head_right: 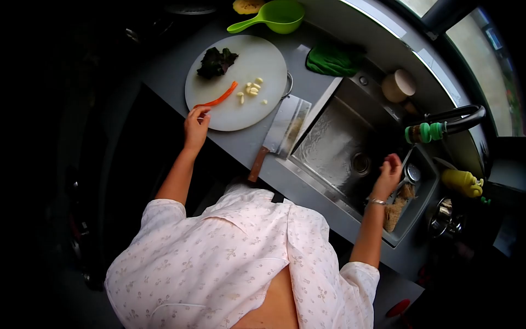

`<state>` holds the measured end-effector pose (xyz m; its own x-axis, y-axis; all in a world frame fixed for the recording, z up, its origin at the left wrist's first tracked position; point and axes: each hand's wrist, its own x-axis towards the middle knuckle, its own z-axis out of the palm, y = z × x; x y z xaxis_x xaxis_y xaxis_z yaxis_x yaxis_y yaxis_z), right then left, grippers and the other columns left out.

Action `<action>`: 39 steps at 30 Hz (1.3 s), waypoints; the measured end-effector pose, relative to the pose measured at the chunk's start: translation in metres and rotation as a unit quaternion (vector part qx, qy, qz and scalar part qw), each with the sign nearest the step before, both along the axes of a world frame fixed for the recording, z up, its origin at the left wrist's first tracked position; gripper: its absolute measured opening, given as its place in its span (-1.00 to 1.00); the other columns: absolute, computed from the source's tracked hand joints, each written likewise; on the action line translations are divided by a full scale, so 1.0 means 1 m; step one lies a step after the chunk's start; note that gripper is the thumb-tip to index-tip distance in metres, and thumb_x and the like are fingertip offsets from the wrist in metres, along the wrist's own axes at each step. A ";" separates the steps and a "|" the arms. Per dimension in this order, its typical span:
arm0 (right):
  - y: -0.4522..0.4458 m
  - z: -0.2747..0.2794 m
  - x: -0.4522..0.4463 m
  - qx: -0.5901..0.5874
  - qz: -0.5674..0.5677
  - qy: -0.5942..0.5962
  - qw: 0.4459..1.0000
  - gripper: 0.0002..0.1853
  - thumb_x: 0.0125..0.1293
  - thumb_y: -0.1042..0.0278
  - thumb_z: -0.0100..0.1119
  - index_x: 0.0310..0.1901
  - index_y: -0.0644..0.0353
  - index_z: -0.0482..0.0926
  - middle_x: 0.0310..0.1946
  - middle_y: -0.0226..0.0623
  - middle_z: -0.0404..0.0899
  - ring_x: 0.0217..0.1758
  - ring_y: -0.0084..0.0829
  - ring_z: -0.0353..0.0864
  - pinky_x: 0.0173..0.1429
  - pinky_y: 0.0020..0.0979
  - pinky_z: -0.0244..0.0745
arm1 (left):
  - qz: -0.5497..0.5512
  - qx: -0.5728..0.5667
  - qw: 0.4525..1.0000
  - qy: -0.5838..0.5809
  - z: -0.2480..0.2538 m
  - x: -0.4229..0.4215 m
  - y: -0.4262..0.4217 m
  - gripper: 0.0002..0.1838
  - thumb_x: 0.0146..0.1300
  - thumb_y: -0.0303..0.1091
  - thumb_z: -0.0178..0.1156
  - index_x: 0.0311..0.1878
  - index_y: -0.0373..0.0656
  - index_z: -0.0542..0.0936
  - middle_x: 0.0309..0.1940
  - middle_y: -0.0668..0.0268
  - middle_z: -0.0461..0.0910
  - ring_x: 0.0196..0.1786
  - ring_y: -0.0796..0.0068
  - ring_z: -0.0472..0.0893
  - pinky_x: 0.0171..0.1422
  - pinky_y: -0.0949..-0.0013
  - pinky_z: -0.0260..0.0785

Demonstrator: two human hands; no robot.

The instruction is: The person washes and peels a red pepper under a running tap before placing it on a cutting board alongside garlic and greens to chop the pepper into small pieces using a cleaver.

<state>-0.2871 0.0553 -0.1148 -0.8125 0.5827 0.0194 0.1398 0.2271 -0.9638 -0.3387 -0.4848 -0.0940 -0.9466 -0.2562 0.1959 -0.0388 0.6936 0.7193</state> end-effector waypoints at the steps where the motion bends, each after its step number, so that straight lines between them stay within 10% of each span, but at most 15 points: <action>1: -0.032 0.007 0.010 -0.047 0.036 -0.010 0.998 -0.74 0.34 0.49 0.05 0.05 0.15 0.50 -0.10 -0.43 0.55 -0.10 -0.59 0.54 -0.13 -0.61 0.42 | 0.019 0.005 1.000 -0.015 0.003 -0.001 -0.010 -0.80 0.13 -0.55 0.20 -0.15 -0.21 0.62 -0.26 0.29 0.58 -0.29 0.46 0.58 -0.18 0.45 0.44; 6: -0.164 0.026 0.027 -0.063 0.227 -0.116 0.965 -0.86 0.37 0.40 0.08 -0.15 0.20 0.61 -0.30 -0.42 0.62 -0.24 -0.62 0.58 -0.23 -0.61 0.44 | 0.040 0.014 0.999 -0.014 -0.013 -0.013 -0.075 -0.80 0.14 -0.55 0.18 -0.15 -0.22 0.62 -0.26 0.27 0.58 -0.28 0.46 0.57 -0.16 0.45 0.43; 12: -0.294 0.022 0.008 0.083 0.340 -0.216 0.912 -0.57 0.30 0.21 0.16 0.15 0.15 0.39 -0.41 -0.17 0.65 -0.41 -0.28 0.65 -0.30 -0.35 0.51 | 0.030 0.063 0.996 -0.050 -0.039 -0.009 -0.125 -0.82 0.17 -0.52 0.20 -0.14 -0.18 0.63 -0.24 0.30 0.58 -0.28 0.49 0.57 -0.15 0.48 0.44; 17: -0.340 0.014 0.002 0.382 0.308 -0.276 0.826 -0.30 0.16 0.05 0.28 0.26 0.10 0.21 -0.34 -0.04 0.63 -0.33 0.04 0.61 -0.25 -0.11 0.50 | -0.024 0.071 0.995 -0.064 -0.042 -0.011 -0.131 -0.75 0.01 -0.50 0.32 -0.18 -0.20 0.61 -0.23 0.24 0.57 -0.23 0.35 0.55 -0.09 0.35 0.43; 23: -0.353 0.008 0.020 0.337 0.233 -0.267 0.872 -0.22 0.10 0.22 0.28 0.33 0.09 0.12 -0.30 0.01 0.60 -0.23 0.03 0.59 -0.20 -0.12 0.49 | -0.061 0.089 0.992 -0.061 -0.042 -0.023 -0.132 -0.72 -0.02 -0.47 0.35 -0.18 -0.20 0.62 -0.24 0.25 0.54 -0.27 0.38 0.52 -0.10 0.37 0.43; 28: -0.360 0.006 0.035 0.107 0.072 -0.230 0.965 -0.27 0.10 0.48 0.09 0.35 0.09 0.11 -0.42 -0.13 0.56 -0.40 -0.26 0.56 -0.28 -0.31 0.44 | -0.097 0.086 0.989 -0.069 -0.049 -0.029 -0.137 -0.73 -0.01 -0.44 0.38 -0.19 -0.20 0.63 -0.31 0.31 0.51 -0.36 0.48 0.47 -0.18 0.43 0.42; 32: -0.358 0.019 0.061 0.156 0.063 -0.129 0.977 -0.44 0.23 0.47 0.15 0.28 0.18 0.26 -0.38 -0.40 0.48 -0.43 -0.57 0.40 -0.34 -0.52 0.34 | -0.104 0.093 0.988 -0.061 -0.055 -0.032 -0.140 -0.76 -0.02 -0.45 0.38 -0.23 -0.21 0.63 -0.33 0.31 0.50 -0.39 0.49 0.46 -0.22 0.44 0.41; 39: -0.388 0.082 0.054 0.106 0.333 -0.125 0.928 -0.47 0.22 0.44 0.23 0.26 0.08 0.40 -0.65 -0.45 0.26 -0.63 -0.66 0.26 -0.49 -0.55 0.24 | -0.101 0.105 0.987 -0.064 -0.059 -0.037 -0.139 -0.83 -0.05 -0.46 0.36 -0.35 -0.22 0.61 -0.38 0.24 0.51 -0.42 0.41 0.53 -0.28 0.34 0.44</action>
<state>-0.2329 -0.3326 -0.0326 -0.9856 -0.0462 -0.1625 0.1146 0.5243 -0.8438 -0.3752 -0.6238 -0.1535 -0.9961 -0.0821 0.0337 -0.0152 0.5325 0.8463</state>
